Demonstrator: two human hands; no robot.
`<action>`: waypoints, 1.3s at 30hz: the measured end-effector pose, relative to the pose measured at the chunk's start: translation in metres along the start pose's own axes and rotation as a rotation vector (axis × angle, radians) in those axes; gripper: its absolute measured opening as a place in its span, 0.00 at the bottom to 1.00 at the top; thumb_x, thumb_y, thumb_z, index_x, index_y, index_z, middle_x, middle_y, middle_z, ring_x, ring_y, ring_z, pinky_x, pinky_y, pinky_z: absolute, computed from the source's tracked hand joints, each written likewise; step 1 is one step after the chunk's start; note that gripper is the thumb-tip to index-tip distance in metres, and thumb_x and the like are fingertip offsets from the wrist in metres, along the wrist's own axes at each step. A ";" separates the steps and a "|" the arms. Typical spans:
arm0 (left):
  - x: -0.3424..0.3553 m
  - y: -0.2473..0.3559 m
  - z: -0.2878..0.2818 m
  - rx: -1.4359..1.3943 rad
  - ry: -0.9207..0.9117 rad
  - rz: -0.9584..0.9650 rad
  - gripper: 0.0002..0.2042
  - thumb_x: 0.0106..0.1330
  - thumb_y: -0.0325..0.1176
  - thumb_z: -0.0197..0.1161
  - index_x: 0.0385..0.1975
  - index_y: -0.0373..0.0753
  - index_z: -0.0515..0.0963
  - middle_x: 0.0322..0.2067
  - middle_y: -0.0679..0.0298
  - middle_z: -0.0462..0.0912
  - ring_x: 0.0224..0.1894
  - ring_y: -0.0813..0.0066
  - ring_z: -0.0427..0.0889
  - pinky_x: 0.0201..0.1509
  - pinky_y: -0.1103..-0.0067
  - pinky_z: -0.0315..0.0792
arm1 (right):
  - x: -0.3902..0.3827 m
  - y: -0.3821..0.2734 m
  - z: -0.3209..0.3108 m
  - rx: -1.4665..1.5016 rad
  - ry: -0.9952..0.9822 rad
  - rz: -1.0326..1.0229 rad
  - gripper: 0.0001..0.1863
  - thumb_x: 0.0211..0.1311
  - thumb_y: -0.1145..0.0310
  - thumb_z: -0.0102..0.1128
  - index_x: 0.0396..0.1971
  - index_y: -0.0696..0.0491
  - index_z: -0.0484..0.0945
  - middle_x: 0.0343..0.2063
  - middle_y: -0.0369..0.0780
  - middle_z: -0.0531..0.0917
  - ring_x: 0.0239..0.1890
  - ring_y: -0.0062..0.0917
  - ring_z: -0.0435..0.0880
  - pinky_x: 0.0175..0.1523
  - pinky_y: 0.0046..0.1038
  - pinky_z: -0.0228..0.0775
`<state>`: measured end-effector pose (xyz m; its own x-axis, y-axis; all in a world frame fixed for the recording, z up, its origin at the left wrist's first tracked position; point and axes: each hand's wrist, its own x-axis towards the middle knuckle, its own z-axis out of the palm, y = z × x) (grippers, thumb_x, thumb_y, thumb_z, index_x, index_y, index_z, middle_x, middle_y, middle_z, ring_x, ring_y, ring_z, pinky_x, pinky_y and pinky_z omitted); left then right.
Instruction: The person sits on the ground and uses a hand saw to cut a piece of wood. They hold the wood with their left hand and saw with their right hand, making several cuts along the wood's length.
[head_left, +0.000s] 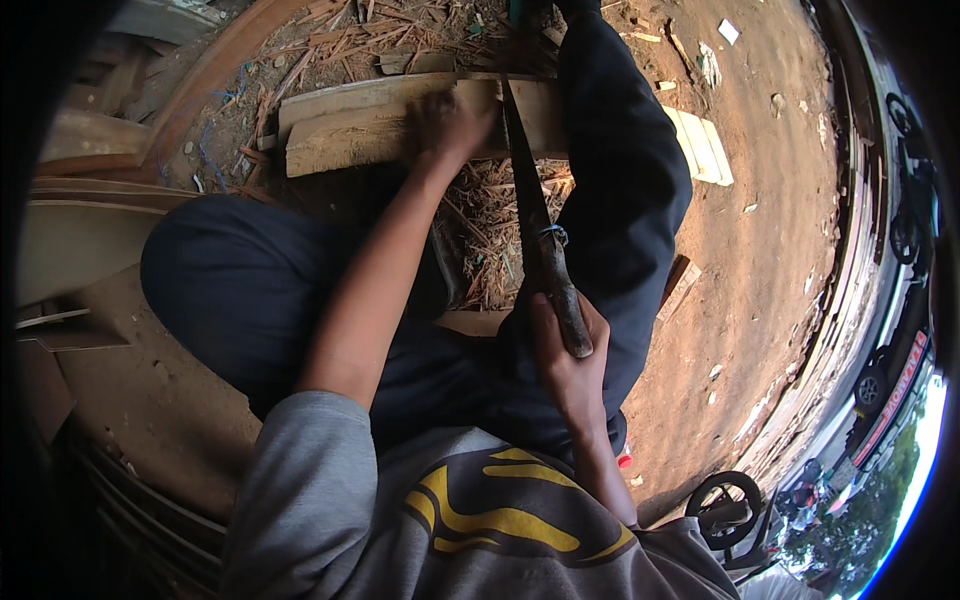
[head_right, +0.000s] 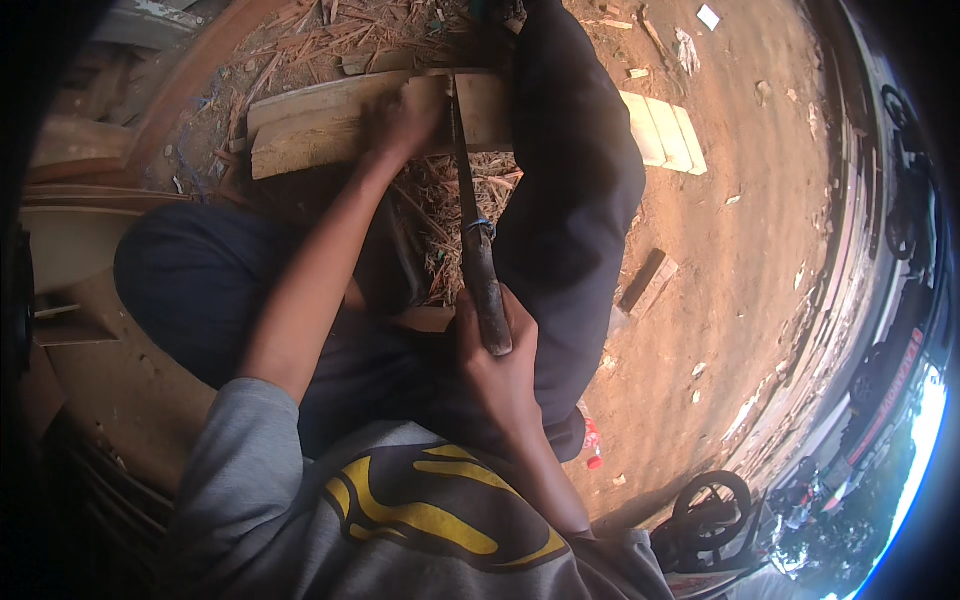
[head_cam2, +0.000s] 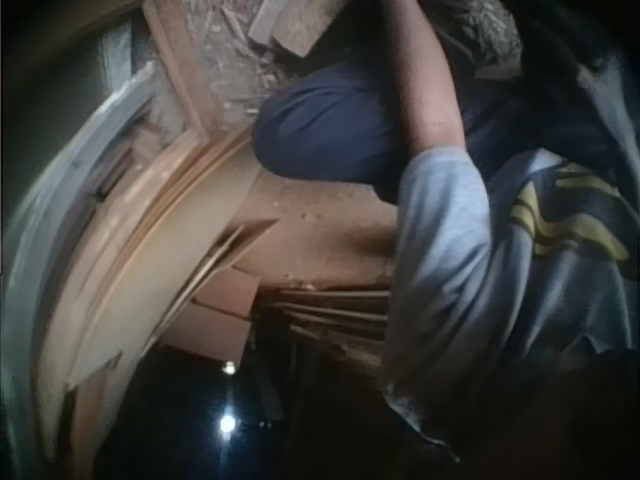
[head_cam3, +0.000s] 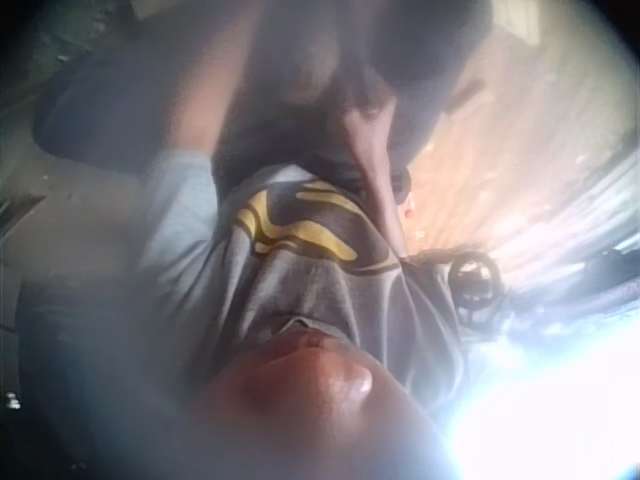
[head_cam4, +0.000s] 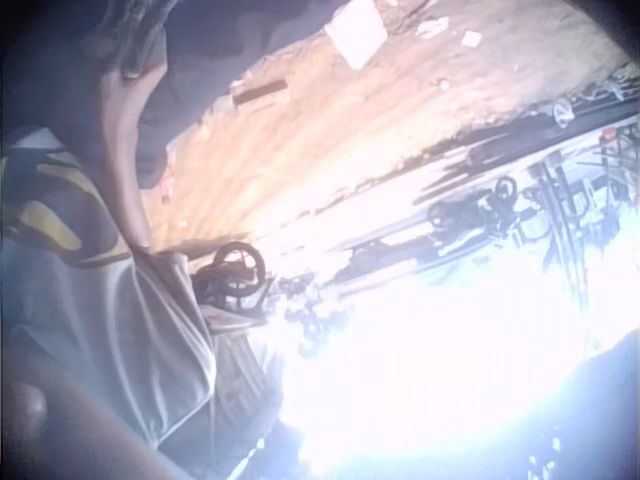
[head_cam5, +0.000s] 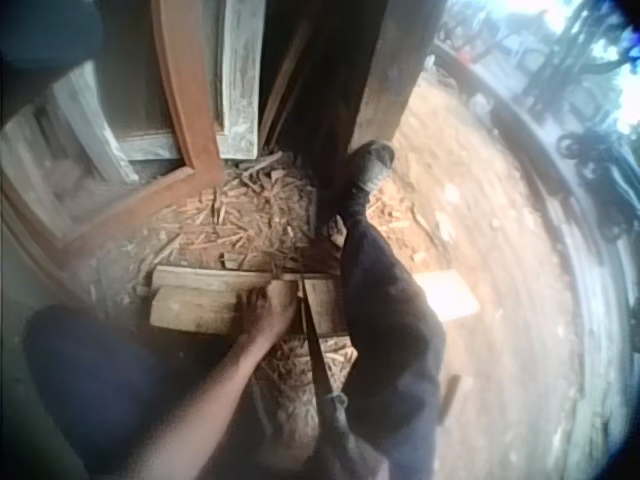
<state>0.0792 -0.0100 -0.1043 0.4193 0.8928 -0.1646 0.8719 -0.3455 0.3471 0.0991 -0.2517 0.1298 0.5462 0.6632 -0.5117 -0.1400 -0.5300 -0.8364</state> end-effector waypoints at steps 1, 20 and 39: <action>0.002 -0.003 0.004 -0.002 0.091 0.025 0.39 0.60 0.64 0.45 0.57 0.32 0.65 0.51 0.44 0.72 0.62 0.53 0.62 0.66 0.55 0.45 | 0.003 0.004 0.001 -0.025 -0.005 0.013 0.09 0.63 0.71 0.54 0.25 0.59 0.70 0.17 0.30 0.68 0.21 0.10 0.62 0.25 0.17 0.56; -0.001 0.000 0.002 0.065 -0.012 0.023 0.39 0.61 0.63 0.42 0.59 0.31 0.59 0.57 0.49 0.64 0.63 0.55 0.57 0.66 0.54 0.41 | -0.006 0.000 -0.002 -0.020 -0.004 0.026 0.08 0.63 0.72 0.53 0.26 0.59 0.70 0.18 0.30 0.68 0.23 0.10 0.63 0.27 0.17 0.57; -0.001 -0.007 0.012 0.111 0.160 0.083 0.36 0.60 0.62 0.48 0.55 0.31 0.66 0.48 0.45 0.76 0.57 0.51 0.69 0.63 0.54 0.52 | -0.008 -0.003 -0.003 -0.025 -0.008 0.032 0.09 0.63 0.70 0.53 0.26 0.59 0.71 0.18 0.30 0.68 0.22 0.10 0.62 0.26 0.18 0.57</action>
<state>0.0756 -0.0116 -0.1179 0.4529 0.8915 0.0123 0.8622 -0.4415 0.2483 0.0971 -0.2568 0.1372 0.5354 0.6498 -0.5395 -0.1363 -0.5639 -0.8145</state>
